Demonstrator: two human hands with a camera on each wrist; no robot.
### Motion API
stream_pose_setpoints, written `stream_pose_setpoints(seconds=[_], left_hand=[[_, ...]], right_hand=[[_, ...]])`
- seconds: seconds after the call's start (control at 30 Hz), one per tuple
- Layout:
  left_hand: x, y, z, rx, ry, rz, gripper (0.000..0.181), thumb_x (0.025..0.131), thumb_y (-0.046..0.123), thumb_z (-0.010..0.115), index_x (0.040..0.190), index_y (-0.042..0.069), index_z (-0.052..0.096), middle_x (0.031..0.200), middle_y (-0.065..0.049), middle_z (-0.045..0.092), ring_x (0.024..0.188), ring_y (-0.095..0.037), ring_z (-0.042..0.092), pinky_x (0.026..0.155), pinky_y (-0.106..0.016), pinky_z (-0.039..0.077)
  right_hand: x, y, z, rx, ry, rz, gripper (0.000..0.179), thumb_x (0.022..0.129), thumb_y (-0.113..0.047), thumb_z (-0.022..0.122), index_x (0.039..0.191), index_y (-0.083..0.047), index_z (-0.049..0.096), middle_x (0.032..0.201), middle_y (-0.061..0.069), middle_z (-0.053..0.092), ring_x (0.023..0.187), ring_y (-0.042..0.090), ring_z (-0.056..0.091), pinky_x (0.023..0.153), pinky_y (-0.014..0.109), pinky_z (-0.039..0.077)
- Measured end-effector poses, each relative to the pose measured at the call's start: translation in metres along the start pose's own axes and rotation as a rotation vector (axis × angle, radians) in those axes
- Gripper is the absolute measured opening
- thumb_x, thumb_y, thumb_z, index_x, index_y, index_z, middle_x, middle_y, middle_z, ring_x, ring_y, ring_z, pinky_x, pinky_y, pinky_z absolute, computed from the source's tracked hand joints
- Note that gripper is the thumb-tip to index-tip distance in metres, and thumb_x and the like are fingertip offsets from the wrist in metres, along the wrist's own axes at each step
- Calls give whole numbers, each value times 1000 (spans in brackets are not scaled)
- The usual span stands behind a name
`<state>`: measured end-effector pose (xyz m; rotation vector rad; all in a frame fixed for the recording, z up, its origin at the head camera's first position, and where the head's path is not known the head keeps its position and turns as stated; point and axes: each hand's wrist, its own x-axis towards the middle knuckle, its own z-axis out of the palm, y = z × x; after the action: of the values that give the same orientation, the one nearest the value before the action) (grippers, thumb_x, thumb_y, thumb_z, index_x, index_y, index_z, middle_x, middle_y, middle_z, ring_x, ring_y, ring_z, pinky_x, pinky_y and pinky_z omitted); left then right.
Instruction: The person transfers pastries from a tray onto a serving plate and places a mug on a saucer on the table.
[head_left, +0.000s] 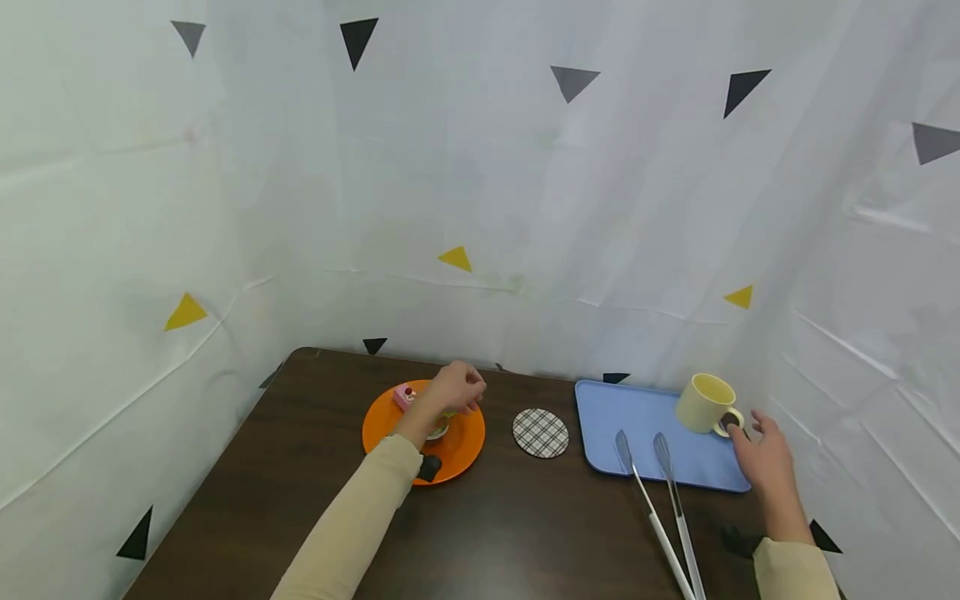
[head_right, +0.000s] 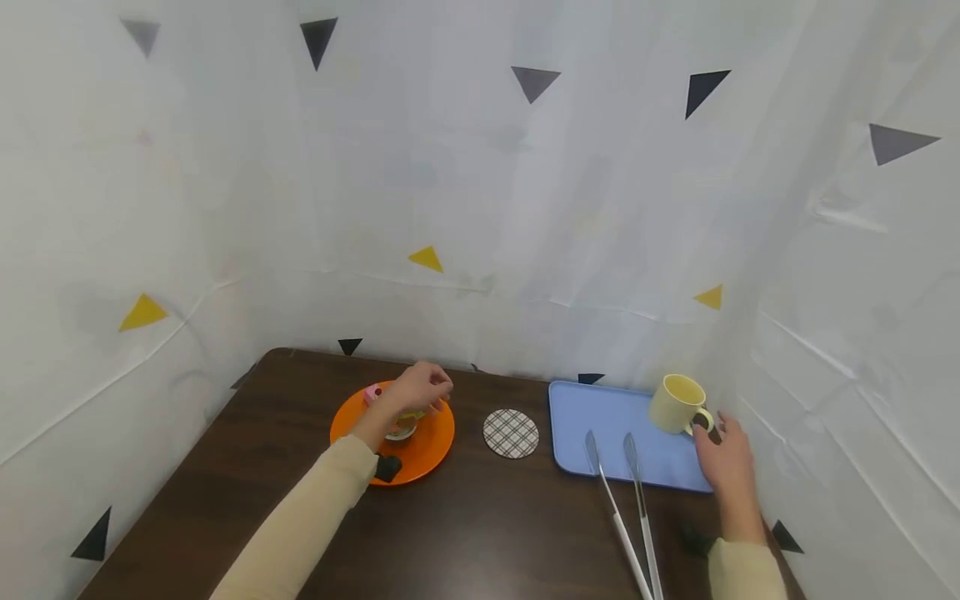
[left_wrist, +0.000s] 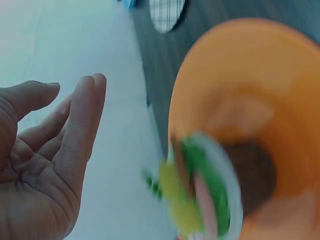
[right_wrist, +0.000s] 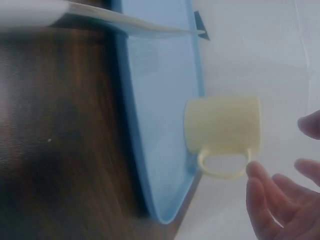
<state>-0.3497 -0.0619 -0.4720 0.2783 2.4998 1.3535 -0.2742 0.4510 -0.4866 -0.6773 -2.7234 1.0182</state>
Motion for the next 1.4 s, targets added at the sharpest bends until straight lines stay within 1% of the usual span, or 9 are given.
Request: stream_pose_setpoints(seconds=[0.1, 0.17, 0.3, 0.4, 0.6, 0.77, 0.97, 1.2, 1.4], left_hand=[[6, 6, 22, -20, -19, 0, 26, 111, 15, 58, 126, -4, 69, 111, -23, 76, 86, -26, 76, 89, -41, 67], [8, 10, 35, -29, -21, 8, 25, 110, 13, 58, 124, -5, 70, 106, -20, 77, 84, -25, 77, 86, -40, 67], [12, 16, 61, 38, -23, 24, 23, 109, 13, 58, 122, -2, 71, 104, -14, 76, 83, -22, 74, 78, -33, 66], [15, 15, 78, 132, -14, 20, 22, 108, 17, 60, 121, 3, 72, 110, -11, 73, 82, -18, 67, 74, -30, 60], [25, 4, 101, 165, 18, -48, 14, 108, 17, 61, 113, 7, 69, 98, -7, 69, 66, -18, 59, 60, -29, 50], [33, -1, 110, 162, 55, -64, 8, 106, 13, 63, 102, 7, 65, 86, -5, 64, 61, -15, 56, 55, -27, 46], [39, -3, 115, 191, 75, -84, 10, 106, 14, 66, 111, 5, 65, 99, -8, 67, 65, -17, 66, 63, -30, 59], [51, -11, 118, 249, 96, -81, 7, 105, 12, 67, 102, 6, 63, 114, -15, 66, 68, -19, 62, 65, -30, 57], [51, -8, 121, 245, 113, -115, 25, 103, 6, 68, 126, 1, 60, 121, -17, 62, 91, -29, 60, 74, -38, 56]], right_hand=[[11, 1, 0, 21, -16, -5, 77, 113, -38, 39, 169, 4, 10, 169, 41, 21, 153, 61, 28, 126, 71, 27], [16, 2, 1, 19, -27, -19, 77, 113, -37, 39, 169, 6, 10, 163, 43, 32, 145, 59, 43, 121, 67, 38], [23, 2, 2, 3, -54, -28, 78, 113, -37, 40, 167, 10, 9, 145, 47, 48, 105, 48, 73, 88, 51, 62], [27, 2, 3, -3, -81, -35, 78, 112, -36, 41, 165, 13, 12, 141, 48, 47, 87, 37, 75, 71, 39, 61], [36, 3, 9, -2, -147, -104, 75, 110, -33, 45, 154, 23, 24, 132, 48, 51, 76, 22, 71, 63, 31, 57], [43, 8, 13, -13, -158, -126, 69, 110, -30, 44, 149, 25, 31, 112, 41, 64, 69, 20, 68, 60, 29, 55], [48, 13, 19, -48, -199, -100, 73, 109, -31, 44, 151, 27, 29, 94, 30, 71, 72, 22, 70, 62, 31, 57], [54, 17, 26, -35, -181, -82, 70, 109, -31, 42, 150, 25, 31, 81, 20, 74, 67, 16, 67, 60, 29, 53], [54, 19, 28, -9, -32, 13, 59, 108, -34, 44, 143, 13, 43, 107, 28, 72, 73, 25, 70, 65, 34, 46]])
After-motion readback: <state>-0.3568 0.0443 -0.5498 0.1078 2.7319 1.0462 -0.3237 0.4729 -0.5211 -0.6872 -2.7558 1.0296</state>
